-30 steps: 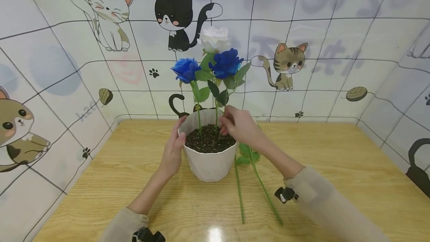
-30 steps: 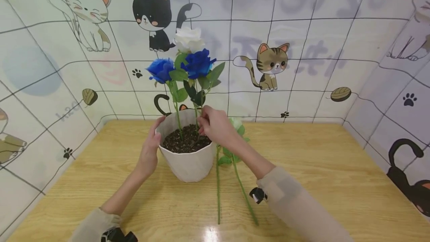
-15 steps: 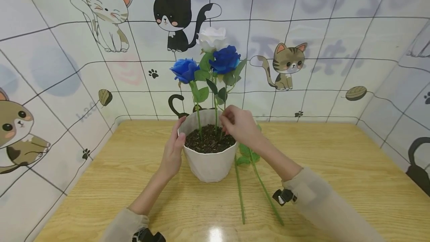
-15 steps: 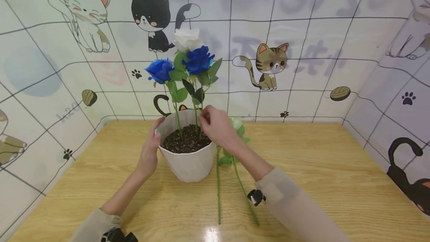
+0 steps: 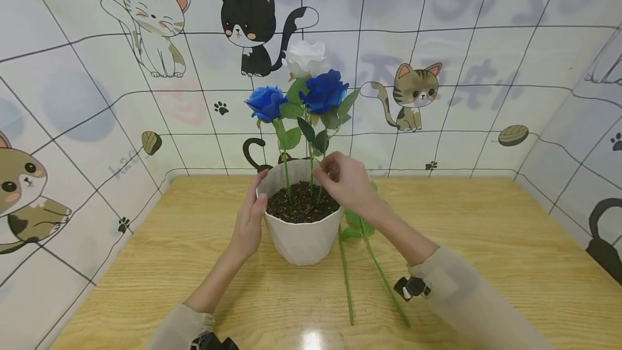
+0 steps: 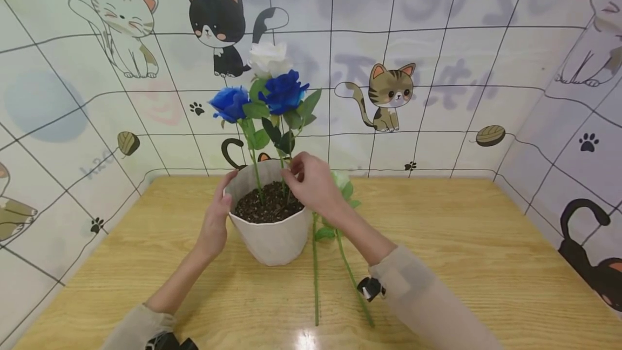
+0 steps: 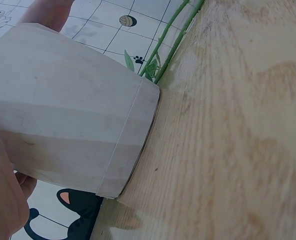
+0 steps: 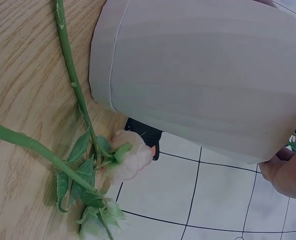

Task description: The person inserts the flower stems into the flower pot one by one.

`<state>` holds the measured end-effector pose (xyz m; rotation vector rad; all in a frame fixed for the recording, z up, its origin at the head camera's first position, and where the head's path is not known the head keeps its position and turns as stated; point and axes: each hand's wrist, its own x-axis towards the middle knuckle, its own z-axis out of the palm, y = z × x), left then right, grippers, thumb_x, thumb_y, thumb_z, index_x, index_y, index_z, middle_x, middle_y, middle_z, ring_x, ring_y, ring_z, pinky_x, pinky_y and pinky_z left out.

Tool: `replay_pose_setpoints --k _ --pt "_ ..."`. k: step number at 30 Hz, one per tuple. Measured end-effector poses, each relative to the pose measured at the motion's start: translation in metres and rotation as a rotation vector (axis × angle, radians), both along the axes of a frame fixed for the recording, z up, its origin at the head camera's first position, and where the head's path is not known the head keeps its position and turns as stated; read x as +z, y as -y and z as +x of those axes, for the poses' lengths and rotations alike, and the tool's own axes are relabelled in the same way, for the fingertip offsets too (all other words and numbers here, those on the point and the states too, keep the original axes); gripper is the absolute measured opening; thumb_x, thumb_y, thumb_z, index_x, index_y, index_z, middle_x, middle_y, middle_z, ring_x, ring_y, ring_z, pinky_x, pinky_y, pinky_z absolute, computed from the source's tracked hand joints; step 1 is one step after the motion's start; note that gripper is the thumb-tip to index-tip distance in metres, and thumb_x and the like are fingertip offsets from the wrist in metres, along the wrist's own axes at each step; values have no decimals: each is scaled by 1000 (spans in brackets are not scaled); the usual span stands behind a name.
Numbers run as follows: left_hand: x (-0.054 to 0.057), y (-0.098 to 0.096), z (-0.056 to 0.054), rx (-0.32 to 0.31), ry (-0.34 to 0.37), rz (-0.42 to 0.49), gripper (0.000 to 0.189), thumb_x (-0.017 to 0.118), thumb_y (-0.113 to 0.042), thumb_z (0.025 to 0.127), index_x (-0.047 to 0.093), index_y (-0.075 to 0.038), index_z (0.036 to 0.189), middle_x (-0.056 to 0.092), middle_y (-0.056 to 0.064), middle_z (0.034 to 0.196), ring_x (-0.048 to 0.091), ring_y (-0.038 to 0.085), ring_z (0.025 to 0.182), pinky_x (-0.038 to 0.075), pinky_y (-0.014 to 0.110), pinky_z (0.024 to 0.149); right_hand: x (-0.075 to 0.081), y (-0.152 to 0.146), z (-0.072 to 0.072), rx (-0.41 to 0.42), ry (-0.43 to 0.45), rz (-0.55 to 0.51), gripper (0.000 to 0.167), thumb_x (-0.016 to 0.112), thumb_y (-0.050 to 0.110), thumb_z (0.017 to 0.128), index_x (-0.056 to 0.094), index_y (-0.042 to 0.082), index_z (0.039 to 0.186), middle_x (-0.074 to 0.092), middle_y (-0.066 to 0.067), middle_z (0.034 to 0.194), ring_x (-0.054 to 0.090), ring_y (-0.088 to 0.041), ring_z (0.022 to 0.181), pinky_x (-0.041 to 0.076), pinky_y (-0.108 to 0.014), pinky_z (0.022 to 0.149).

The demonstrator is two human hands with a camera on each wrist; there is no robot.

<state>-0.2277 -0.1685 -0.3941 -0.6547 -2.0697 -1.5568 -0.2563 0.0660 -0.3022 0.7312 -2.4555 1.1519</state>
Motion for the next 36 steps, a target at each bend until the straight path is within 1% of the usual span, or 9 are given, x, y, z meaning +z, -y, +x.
replay_pose_setpoints --k 2,6,10,14,17,25,29,32,36 --pt "0 0 0 -1 -1 -1 52 29 -26 108 30 -12 158 30 2 163 21 21 150 19 54 117 1 -2 1 6 -17 -12 21 67 20 95 65 0 102 69 -9 87 65 -20 73 54 -37 68" --pt "0 -1 1 2 1 1 52 29 -26 108 30 -13 158 31 1 163 21 21 150 19 54 118 2 -5 1 24 -43 -35 22 68 19 94 64 -1 103 69 -12 94 65 -23 79 55 -37 70" --pt "1 -1 2 6 3 1 52 30 -26 108 31 -13 158 31 2 163 21 20 150 19 53 118 5 -8 4 31 -21 -51 24 68 19 94 65 0 106 69 -11 99 65 -23 86 55 -36 74" --pt "2 -2 2 11 0 -2 52 30 -26 108 31 -13 158 31 6 162 22 22 150 20 54 118 8 -12 7 28 -9 -61 26 69 19 93 65 -2 109 69 -11 100 65 -23 88 54 -37 76" --pt "2 -1 2 12 -1 -4 52 29 -26 108 31 -12 158 31 6 162 22 23 150 20 55 117 10 -16 10 27 -8 -66 27 69 18 93 65 -2 111 69 -12 101 65 -24 89 54 -37 76" --pt "2 -1 2 9 16 -2 53 30 -28 108 30 -13 158 30 1 163 20 22 150 19 56 118 8 -30 10 38 -3 -85 27 69 15 95 63 -2 115 69 -14 105 65 -26 92 54 -40 79" --pt "2 -1 2 8 10 -1 53 29 -27 108 30 -12 158 30 2 163 20 22 150 19 56 118 8 -38 10 27 13 -81 29 69 16 96 62 -2 117 69 -14 107 65 -25 94 53 -41 81" --pt "1 -1 1 9 2 -3 53 29 -27 108 30 -12 158 30 7 163 20 23 151 18 56 118 7 -44 10 11 33 -72 30 68 18 97 61 -2 119 69 -13 107 64 -25 95 53 -41 82" --pt "1 -1 1 8 1 -3 53 28 -28 108 30 -12 158 29 7 163 20 23 151 18 56 118 7 -54 11 -12 65 -70 30 67 20 98 61 -1 119 69 -14 106 64 -25 95 53 -42 84"
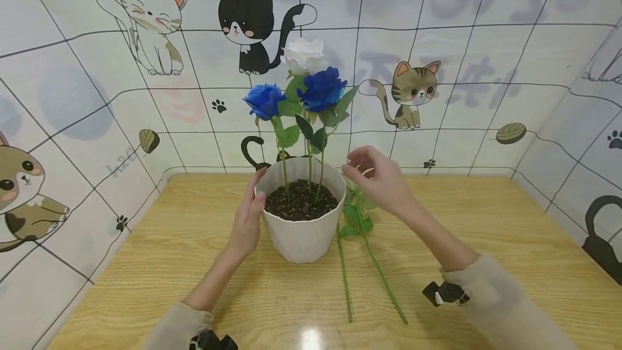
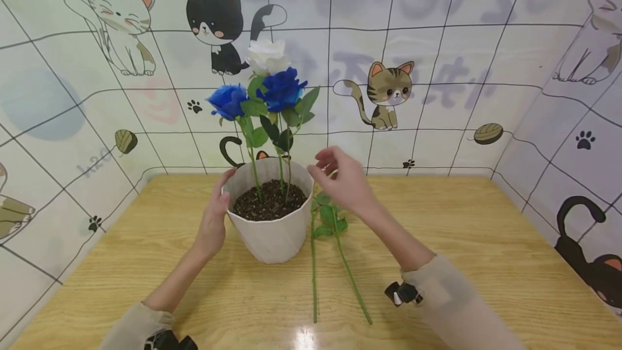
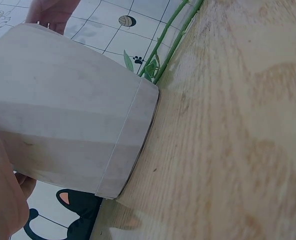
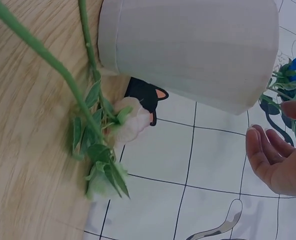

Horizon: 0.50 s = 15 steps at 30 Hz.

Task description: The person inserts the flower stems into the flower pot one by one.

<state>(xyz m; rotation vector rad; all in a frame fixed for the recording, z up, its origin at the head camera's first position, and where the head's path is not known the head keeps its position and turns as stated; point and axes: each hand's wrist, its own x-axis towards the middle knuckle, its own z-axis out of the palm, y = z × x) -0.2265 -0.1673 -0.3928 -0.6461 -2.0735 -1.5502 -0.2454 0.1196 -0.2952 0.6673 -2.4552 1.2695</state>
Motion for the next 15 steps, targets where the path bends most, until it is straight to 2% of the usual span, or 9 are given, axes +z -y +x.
replay_pose_setpoints --k 5,11,15 --pt "0 0 0 0 0 0 53 28 -27 107 30 -13 158 30 3 163 20 22 151 19 55 118 -3 -12 0 -27 34 14 30 65 22 99 61 1 119 69 -14 107 63 -26 95 52 -41 87" --pt "0 -1 -1 5 -4 -5 53 29 -25 107 30 -11 158 30 13 162 20 26 150 18 57 117 -10 -26 2 -27 107 32 36 62 28 100 60 0 123 68 -16 112 64 -28 97 52 -41 85" --pt "0 -1 -1 15 -5 -11 53 29 -24 107 30 -11 158 30 14 162 21 27 150 18 58 117 -17 -36 4 -26 159 46 38 61 29 101 59 0 125 66 -16 114 64 -29 98 53 -38 82"
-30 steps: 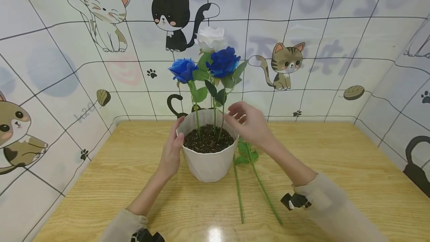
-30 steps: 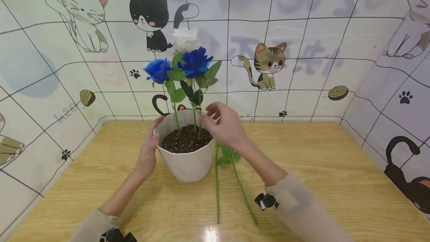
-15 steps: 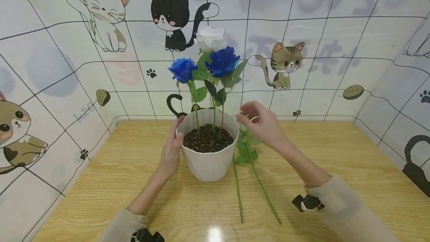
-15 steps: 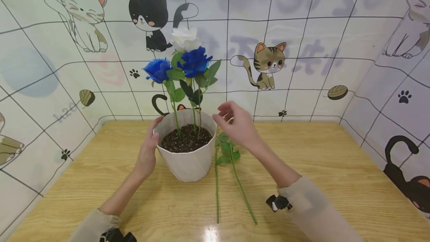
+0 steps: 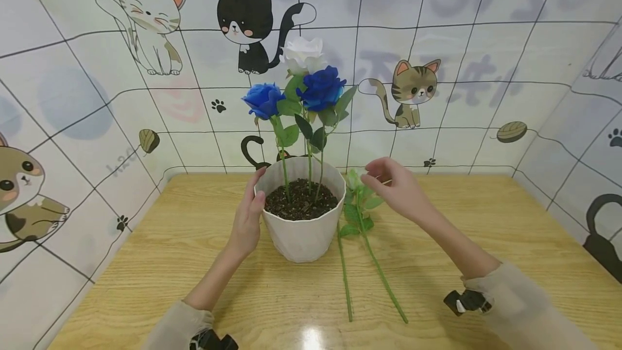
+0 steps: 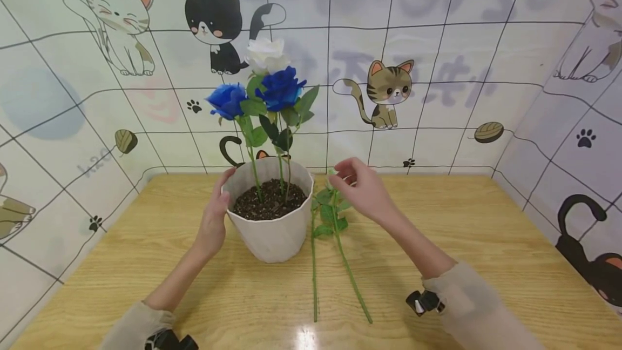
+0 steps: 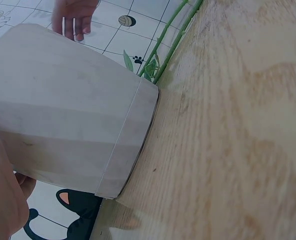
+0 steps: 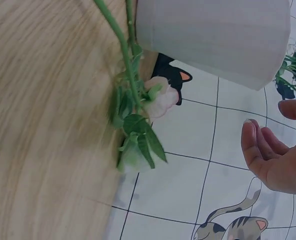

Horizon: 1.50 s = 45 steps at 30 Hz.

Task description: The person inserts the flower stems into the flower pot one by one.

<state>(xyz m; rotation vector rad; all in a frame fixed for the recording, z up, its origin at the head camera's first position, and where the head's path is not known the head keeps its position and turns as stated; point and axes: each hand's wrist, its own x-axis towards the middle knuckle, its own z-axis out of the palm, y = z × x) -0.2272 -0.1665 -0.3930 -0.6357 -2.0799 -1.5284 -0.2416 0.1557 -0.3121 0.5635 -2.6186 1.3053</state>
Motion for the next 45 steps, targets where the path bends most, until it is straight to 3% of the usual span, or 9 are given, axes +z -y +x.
replay_pose_setpoints --k 8,17,23,30,39,45 --pt "0 1 1 4 6 7 53 28 -29 107 31 -14 158 31 8 163 22 23 150 19 54 118 -12 -14 2 29 44 -3 40 61 25 102 57 -5 127 64 -20 118 65 -31 97 55 -37 77" --pt "0 1 -1 9 2 -5 54 28 -32 107 31 -14 158 31 13 162 23 23 150 19 55 117 -28 -25 3 49 114 -5 40 62 20 101 55 -11 126 66 -22 112 68 -25 89 58 -42 75" --pt "0 1 0 9 -1 -5 54 28 -30 107 31 -13 158 31 10 162 23 23 150 20 54 117 -39 -30 6 62 169 -23 42 62 20 101 53 -12 127 65 -22 111 68 -34 90 58 -38 74" --pt "-1 1 0 9 5 -2 54 28 -30 107 31 -14 158 31 10 162 23 24 150 20 55 117 -54 -29 6 92 224 -4 43 61 15 100 50 -15 128 65 -23 109 68 -36 88 58 -43 74" --pt "1 0 0 9 -1 1 53 29 -29 107 32 -13 158 32 7 162 24 22 149 20 53 117 -63 -30 7 148 300 6 46 59 21 101 50 -14 129 67 -22 103 68 -34 84 57 -45 77" --pt "0 0 0 17 -11 -7 53 28 -27 107 32 -12 158 33 10 162 26 25 149 21 55 116 -69 -31 8 190 377 -53 51 61 19 98 47 -17 131 66 -22 104 68 -32 85 57 -42 77"
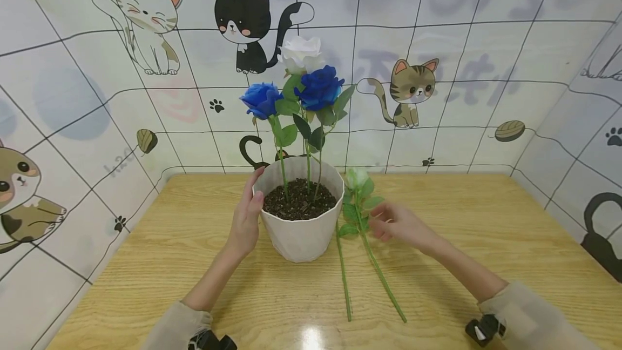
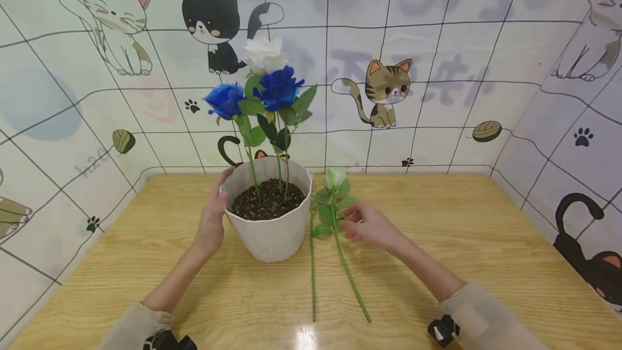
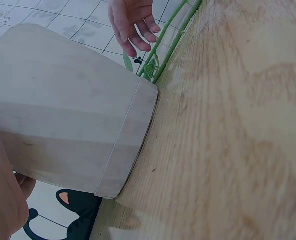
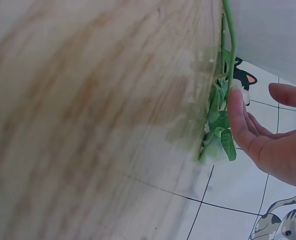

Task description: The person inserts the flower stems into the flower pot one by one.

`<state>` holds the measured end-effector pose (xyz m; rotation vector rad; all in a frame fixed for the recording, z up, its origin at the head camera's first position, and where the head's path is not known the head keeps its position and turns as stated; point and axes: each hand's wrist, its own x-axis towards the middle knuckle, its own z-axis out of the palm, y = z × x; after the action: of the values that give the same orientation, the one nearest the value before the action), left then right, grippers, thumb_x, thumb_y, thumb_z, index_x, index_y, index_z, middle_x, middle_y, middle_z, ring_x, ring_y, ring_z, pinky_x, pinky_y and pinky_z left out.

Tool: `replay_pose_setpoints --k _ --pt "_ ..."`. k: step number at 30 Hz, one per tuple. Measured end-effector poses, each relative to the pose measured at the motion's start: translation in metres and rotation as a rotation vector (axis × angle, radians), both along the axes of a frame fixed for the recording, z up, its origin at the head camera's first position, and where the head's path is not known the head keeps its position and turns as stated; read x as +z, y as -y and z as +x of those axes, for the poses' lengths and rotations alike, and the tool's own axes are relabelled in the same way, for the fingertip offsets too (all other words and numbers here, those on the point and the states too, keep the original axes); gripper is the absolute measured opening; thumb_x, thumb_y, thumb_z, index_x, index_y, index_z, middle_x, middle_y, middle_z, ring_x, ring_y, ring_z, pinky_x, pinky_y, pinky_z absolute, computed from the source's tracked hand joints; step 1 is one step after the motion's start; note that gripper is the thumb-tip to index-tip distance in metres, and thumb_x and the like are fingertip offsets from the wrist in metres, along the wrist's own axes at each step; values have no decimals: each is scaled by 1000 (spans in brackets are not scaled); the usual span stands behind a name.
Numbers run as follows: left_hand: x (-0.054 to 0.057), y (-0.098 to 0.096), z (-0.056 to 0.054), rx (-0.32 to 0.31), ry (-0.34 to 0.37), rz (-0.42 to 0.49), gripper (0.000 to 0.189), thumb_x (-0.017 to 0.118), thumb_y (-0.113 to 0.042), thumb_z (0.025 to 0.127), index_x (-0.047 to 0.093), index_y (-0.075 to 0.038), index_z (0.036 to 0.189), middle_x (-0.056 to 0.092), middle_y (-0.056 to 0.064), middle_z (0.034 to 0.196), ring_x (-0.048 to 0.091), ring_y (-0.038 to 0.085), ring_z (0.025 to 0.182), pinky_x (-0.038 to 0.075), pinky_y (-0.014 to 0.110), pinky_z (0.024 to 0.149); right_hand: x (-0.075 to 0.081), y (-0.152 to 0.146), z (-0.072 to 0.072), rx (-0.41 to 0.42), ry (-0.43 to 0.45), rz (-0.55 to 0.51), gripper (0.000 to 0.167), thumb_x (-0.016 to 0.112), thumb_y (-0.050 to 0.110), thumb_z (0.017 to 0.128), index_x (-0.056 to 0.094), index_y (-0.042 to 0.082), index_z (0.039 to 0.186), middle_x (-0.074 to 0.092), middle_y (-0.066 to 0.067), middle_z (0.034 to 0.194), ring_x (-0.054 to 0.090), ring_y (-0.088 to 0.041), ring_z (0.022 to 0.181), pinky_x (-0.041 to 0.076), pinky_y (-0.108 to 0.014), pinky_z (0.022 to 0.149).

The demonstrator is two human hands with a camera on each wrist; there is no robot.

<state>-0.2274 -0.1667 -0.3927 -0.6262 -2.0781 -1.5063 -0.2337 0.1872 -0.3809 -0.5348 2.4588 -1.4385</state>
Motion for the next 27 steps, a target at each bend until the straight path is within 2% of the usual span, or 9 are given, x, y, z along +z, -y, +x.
replay_pose_setpoints --k 5,13,19,27 --pt "0 0 1 1 5 -3 53 28 -29 107 32 -13 158 32 12 162 25 26 149 21 56 116 -4 0 0 22 84 -54 55 62 16 97 43 -19 135 64 -22 106 67 -31 89 58 -44 79" --pt "1 0 2 -7 12 1 54 28 -30 107 31 -14 158 31 11 162 25 24 149 21 55 117 -9 1 -2 66 195 -87 56 63 12 96 39 -21 135 63 -24 102 68 -31 87 58 -43 78" --pt "1 0 1 -6 13 5 53 28 -29 107 32 -13 158 33 12 161 26 25 148 22 55 116 -11 5 -3 95 228 -55 53 61 14 98 40 -20 133 65 -21 98 68 -28 83 58 -41 76" --pt "2 0 1 -14 18 11 53 29 -29 107 33 -14 157 33 4 161 26 22 148 21 53 117 -14 11 -8 112 243 -15 48 61 11 99 42 -20 131 68 -18 96 67 -22 79 59 -37 74"
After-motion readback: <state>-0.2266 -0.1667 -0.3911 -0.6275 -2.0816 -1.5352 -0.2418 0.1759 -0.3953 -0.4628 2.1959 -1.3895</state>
